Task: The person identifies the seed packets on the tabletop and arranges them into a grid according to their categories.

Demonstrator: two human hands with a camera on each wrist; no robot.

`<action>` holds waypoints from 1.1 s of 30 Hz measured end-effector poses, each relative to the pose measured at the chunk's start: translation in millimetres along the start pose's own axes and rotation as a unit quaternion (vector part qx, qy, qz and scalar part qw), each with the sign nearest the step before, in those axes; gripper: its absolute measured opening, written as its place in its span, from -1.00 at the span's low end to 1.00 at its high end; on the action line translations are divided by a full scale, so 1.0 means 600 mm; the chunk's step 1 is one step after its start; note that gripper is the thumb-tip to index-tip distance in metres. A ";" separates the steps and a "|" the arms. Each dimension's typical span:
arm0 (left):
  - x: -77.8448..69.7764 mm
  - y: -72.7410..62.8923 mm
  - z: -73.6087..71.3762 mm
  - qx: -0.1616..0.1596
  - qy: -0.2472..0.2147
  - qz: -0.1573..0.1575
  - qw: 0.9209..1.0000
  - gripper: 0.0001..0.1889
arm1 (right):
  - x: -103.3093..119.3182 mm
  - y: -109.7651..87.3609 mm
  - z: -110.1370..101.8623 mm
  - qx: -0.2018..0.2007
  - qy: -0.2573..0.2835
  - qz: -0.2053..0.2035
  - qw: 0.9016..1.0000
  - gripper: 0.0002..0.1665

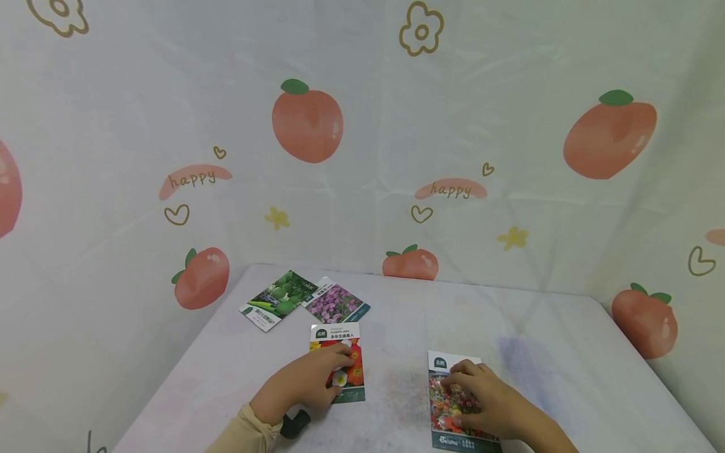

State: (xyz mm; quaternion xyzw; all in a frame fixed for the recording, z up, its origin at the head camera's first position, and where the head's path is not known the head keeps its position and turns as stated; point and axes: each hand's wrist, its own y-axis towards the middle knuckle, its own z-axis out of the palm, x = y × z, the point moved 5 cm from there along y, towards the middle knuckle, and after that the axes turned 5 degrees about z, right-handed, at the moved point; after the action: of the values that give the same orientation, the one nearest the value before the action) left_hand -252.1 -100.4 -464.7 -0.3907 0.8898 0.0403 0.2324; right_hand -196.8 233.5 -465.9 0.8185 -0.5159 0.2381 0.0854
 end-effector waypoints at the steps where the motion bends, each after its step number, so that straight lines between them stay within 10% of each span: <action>1: 0.000 0.000 0.000 -0.001 0.001 0.000 1.000 -0.48 | 0.000 0.000 0.000 0.000 0.000 0.001 1.000 -0.37; 33: -0.005 0.001 0.003 0.001 -0.004 0.000 1.000 -0.49 | 0.003 0.000 -0.002 0.001 0.009 -0.007 1.000 -0.39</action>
State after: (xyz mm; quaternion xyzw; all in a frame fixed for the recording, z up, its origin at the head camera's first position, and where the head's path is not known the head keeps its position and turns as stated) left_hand -250.5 -97.6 -464.9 -0.3906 0.8887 0.0411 0.2365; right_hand -196.3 232.4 -464.1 0.8198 -0.5094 0.2453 0.0908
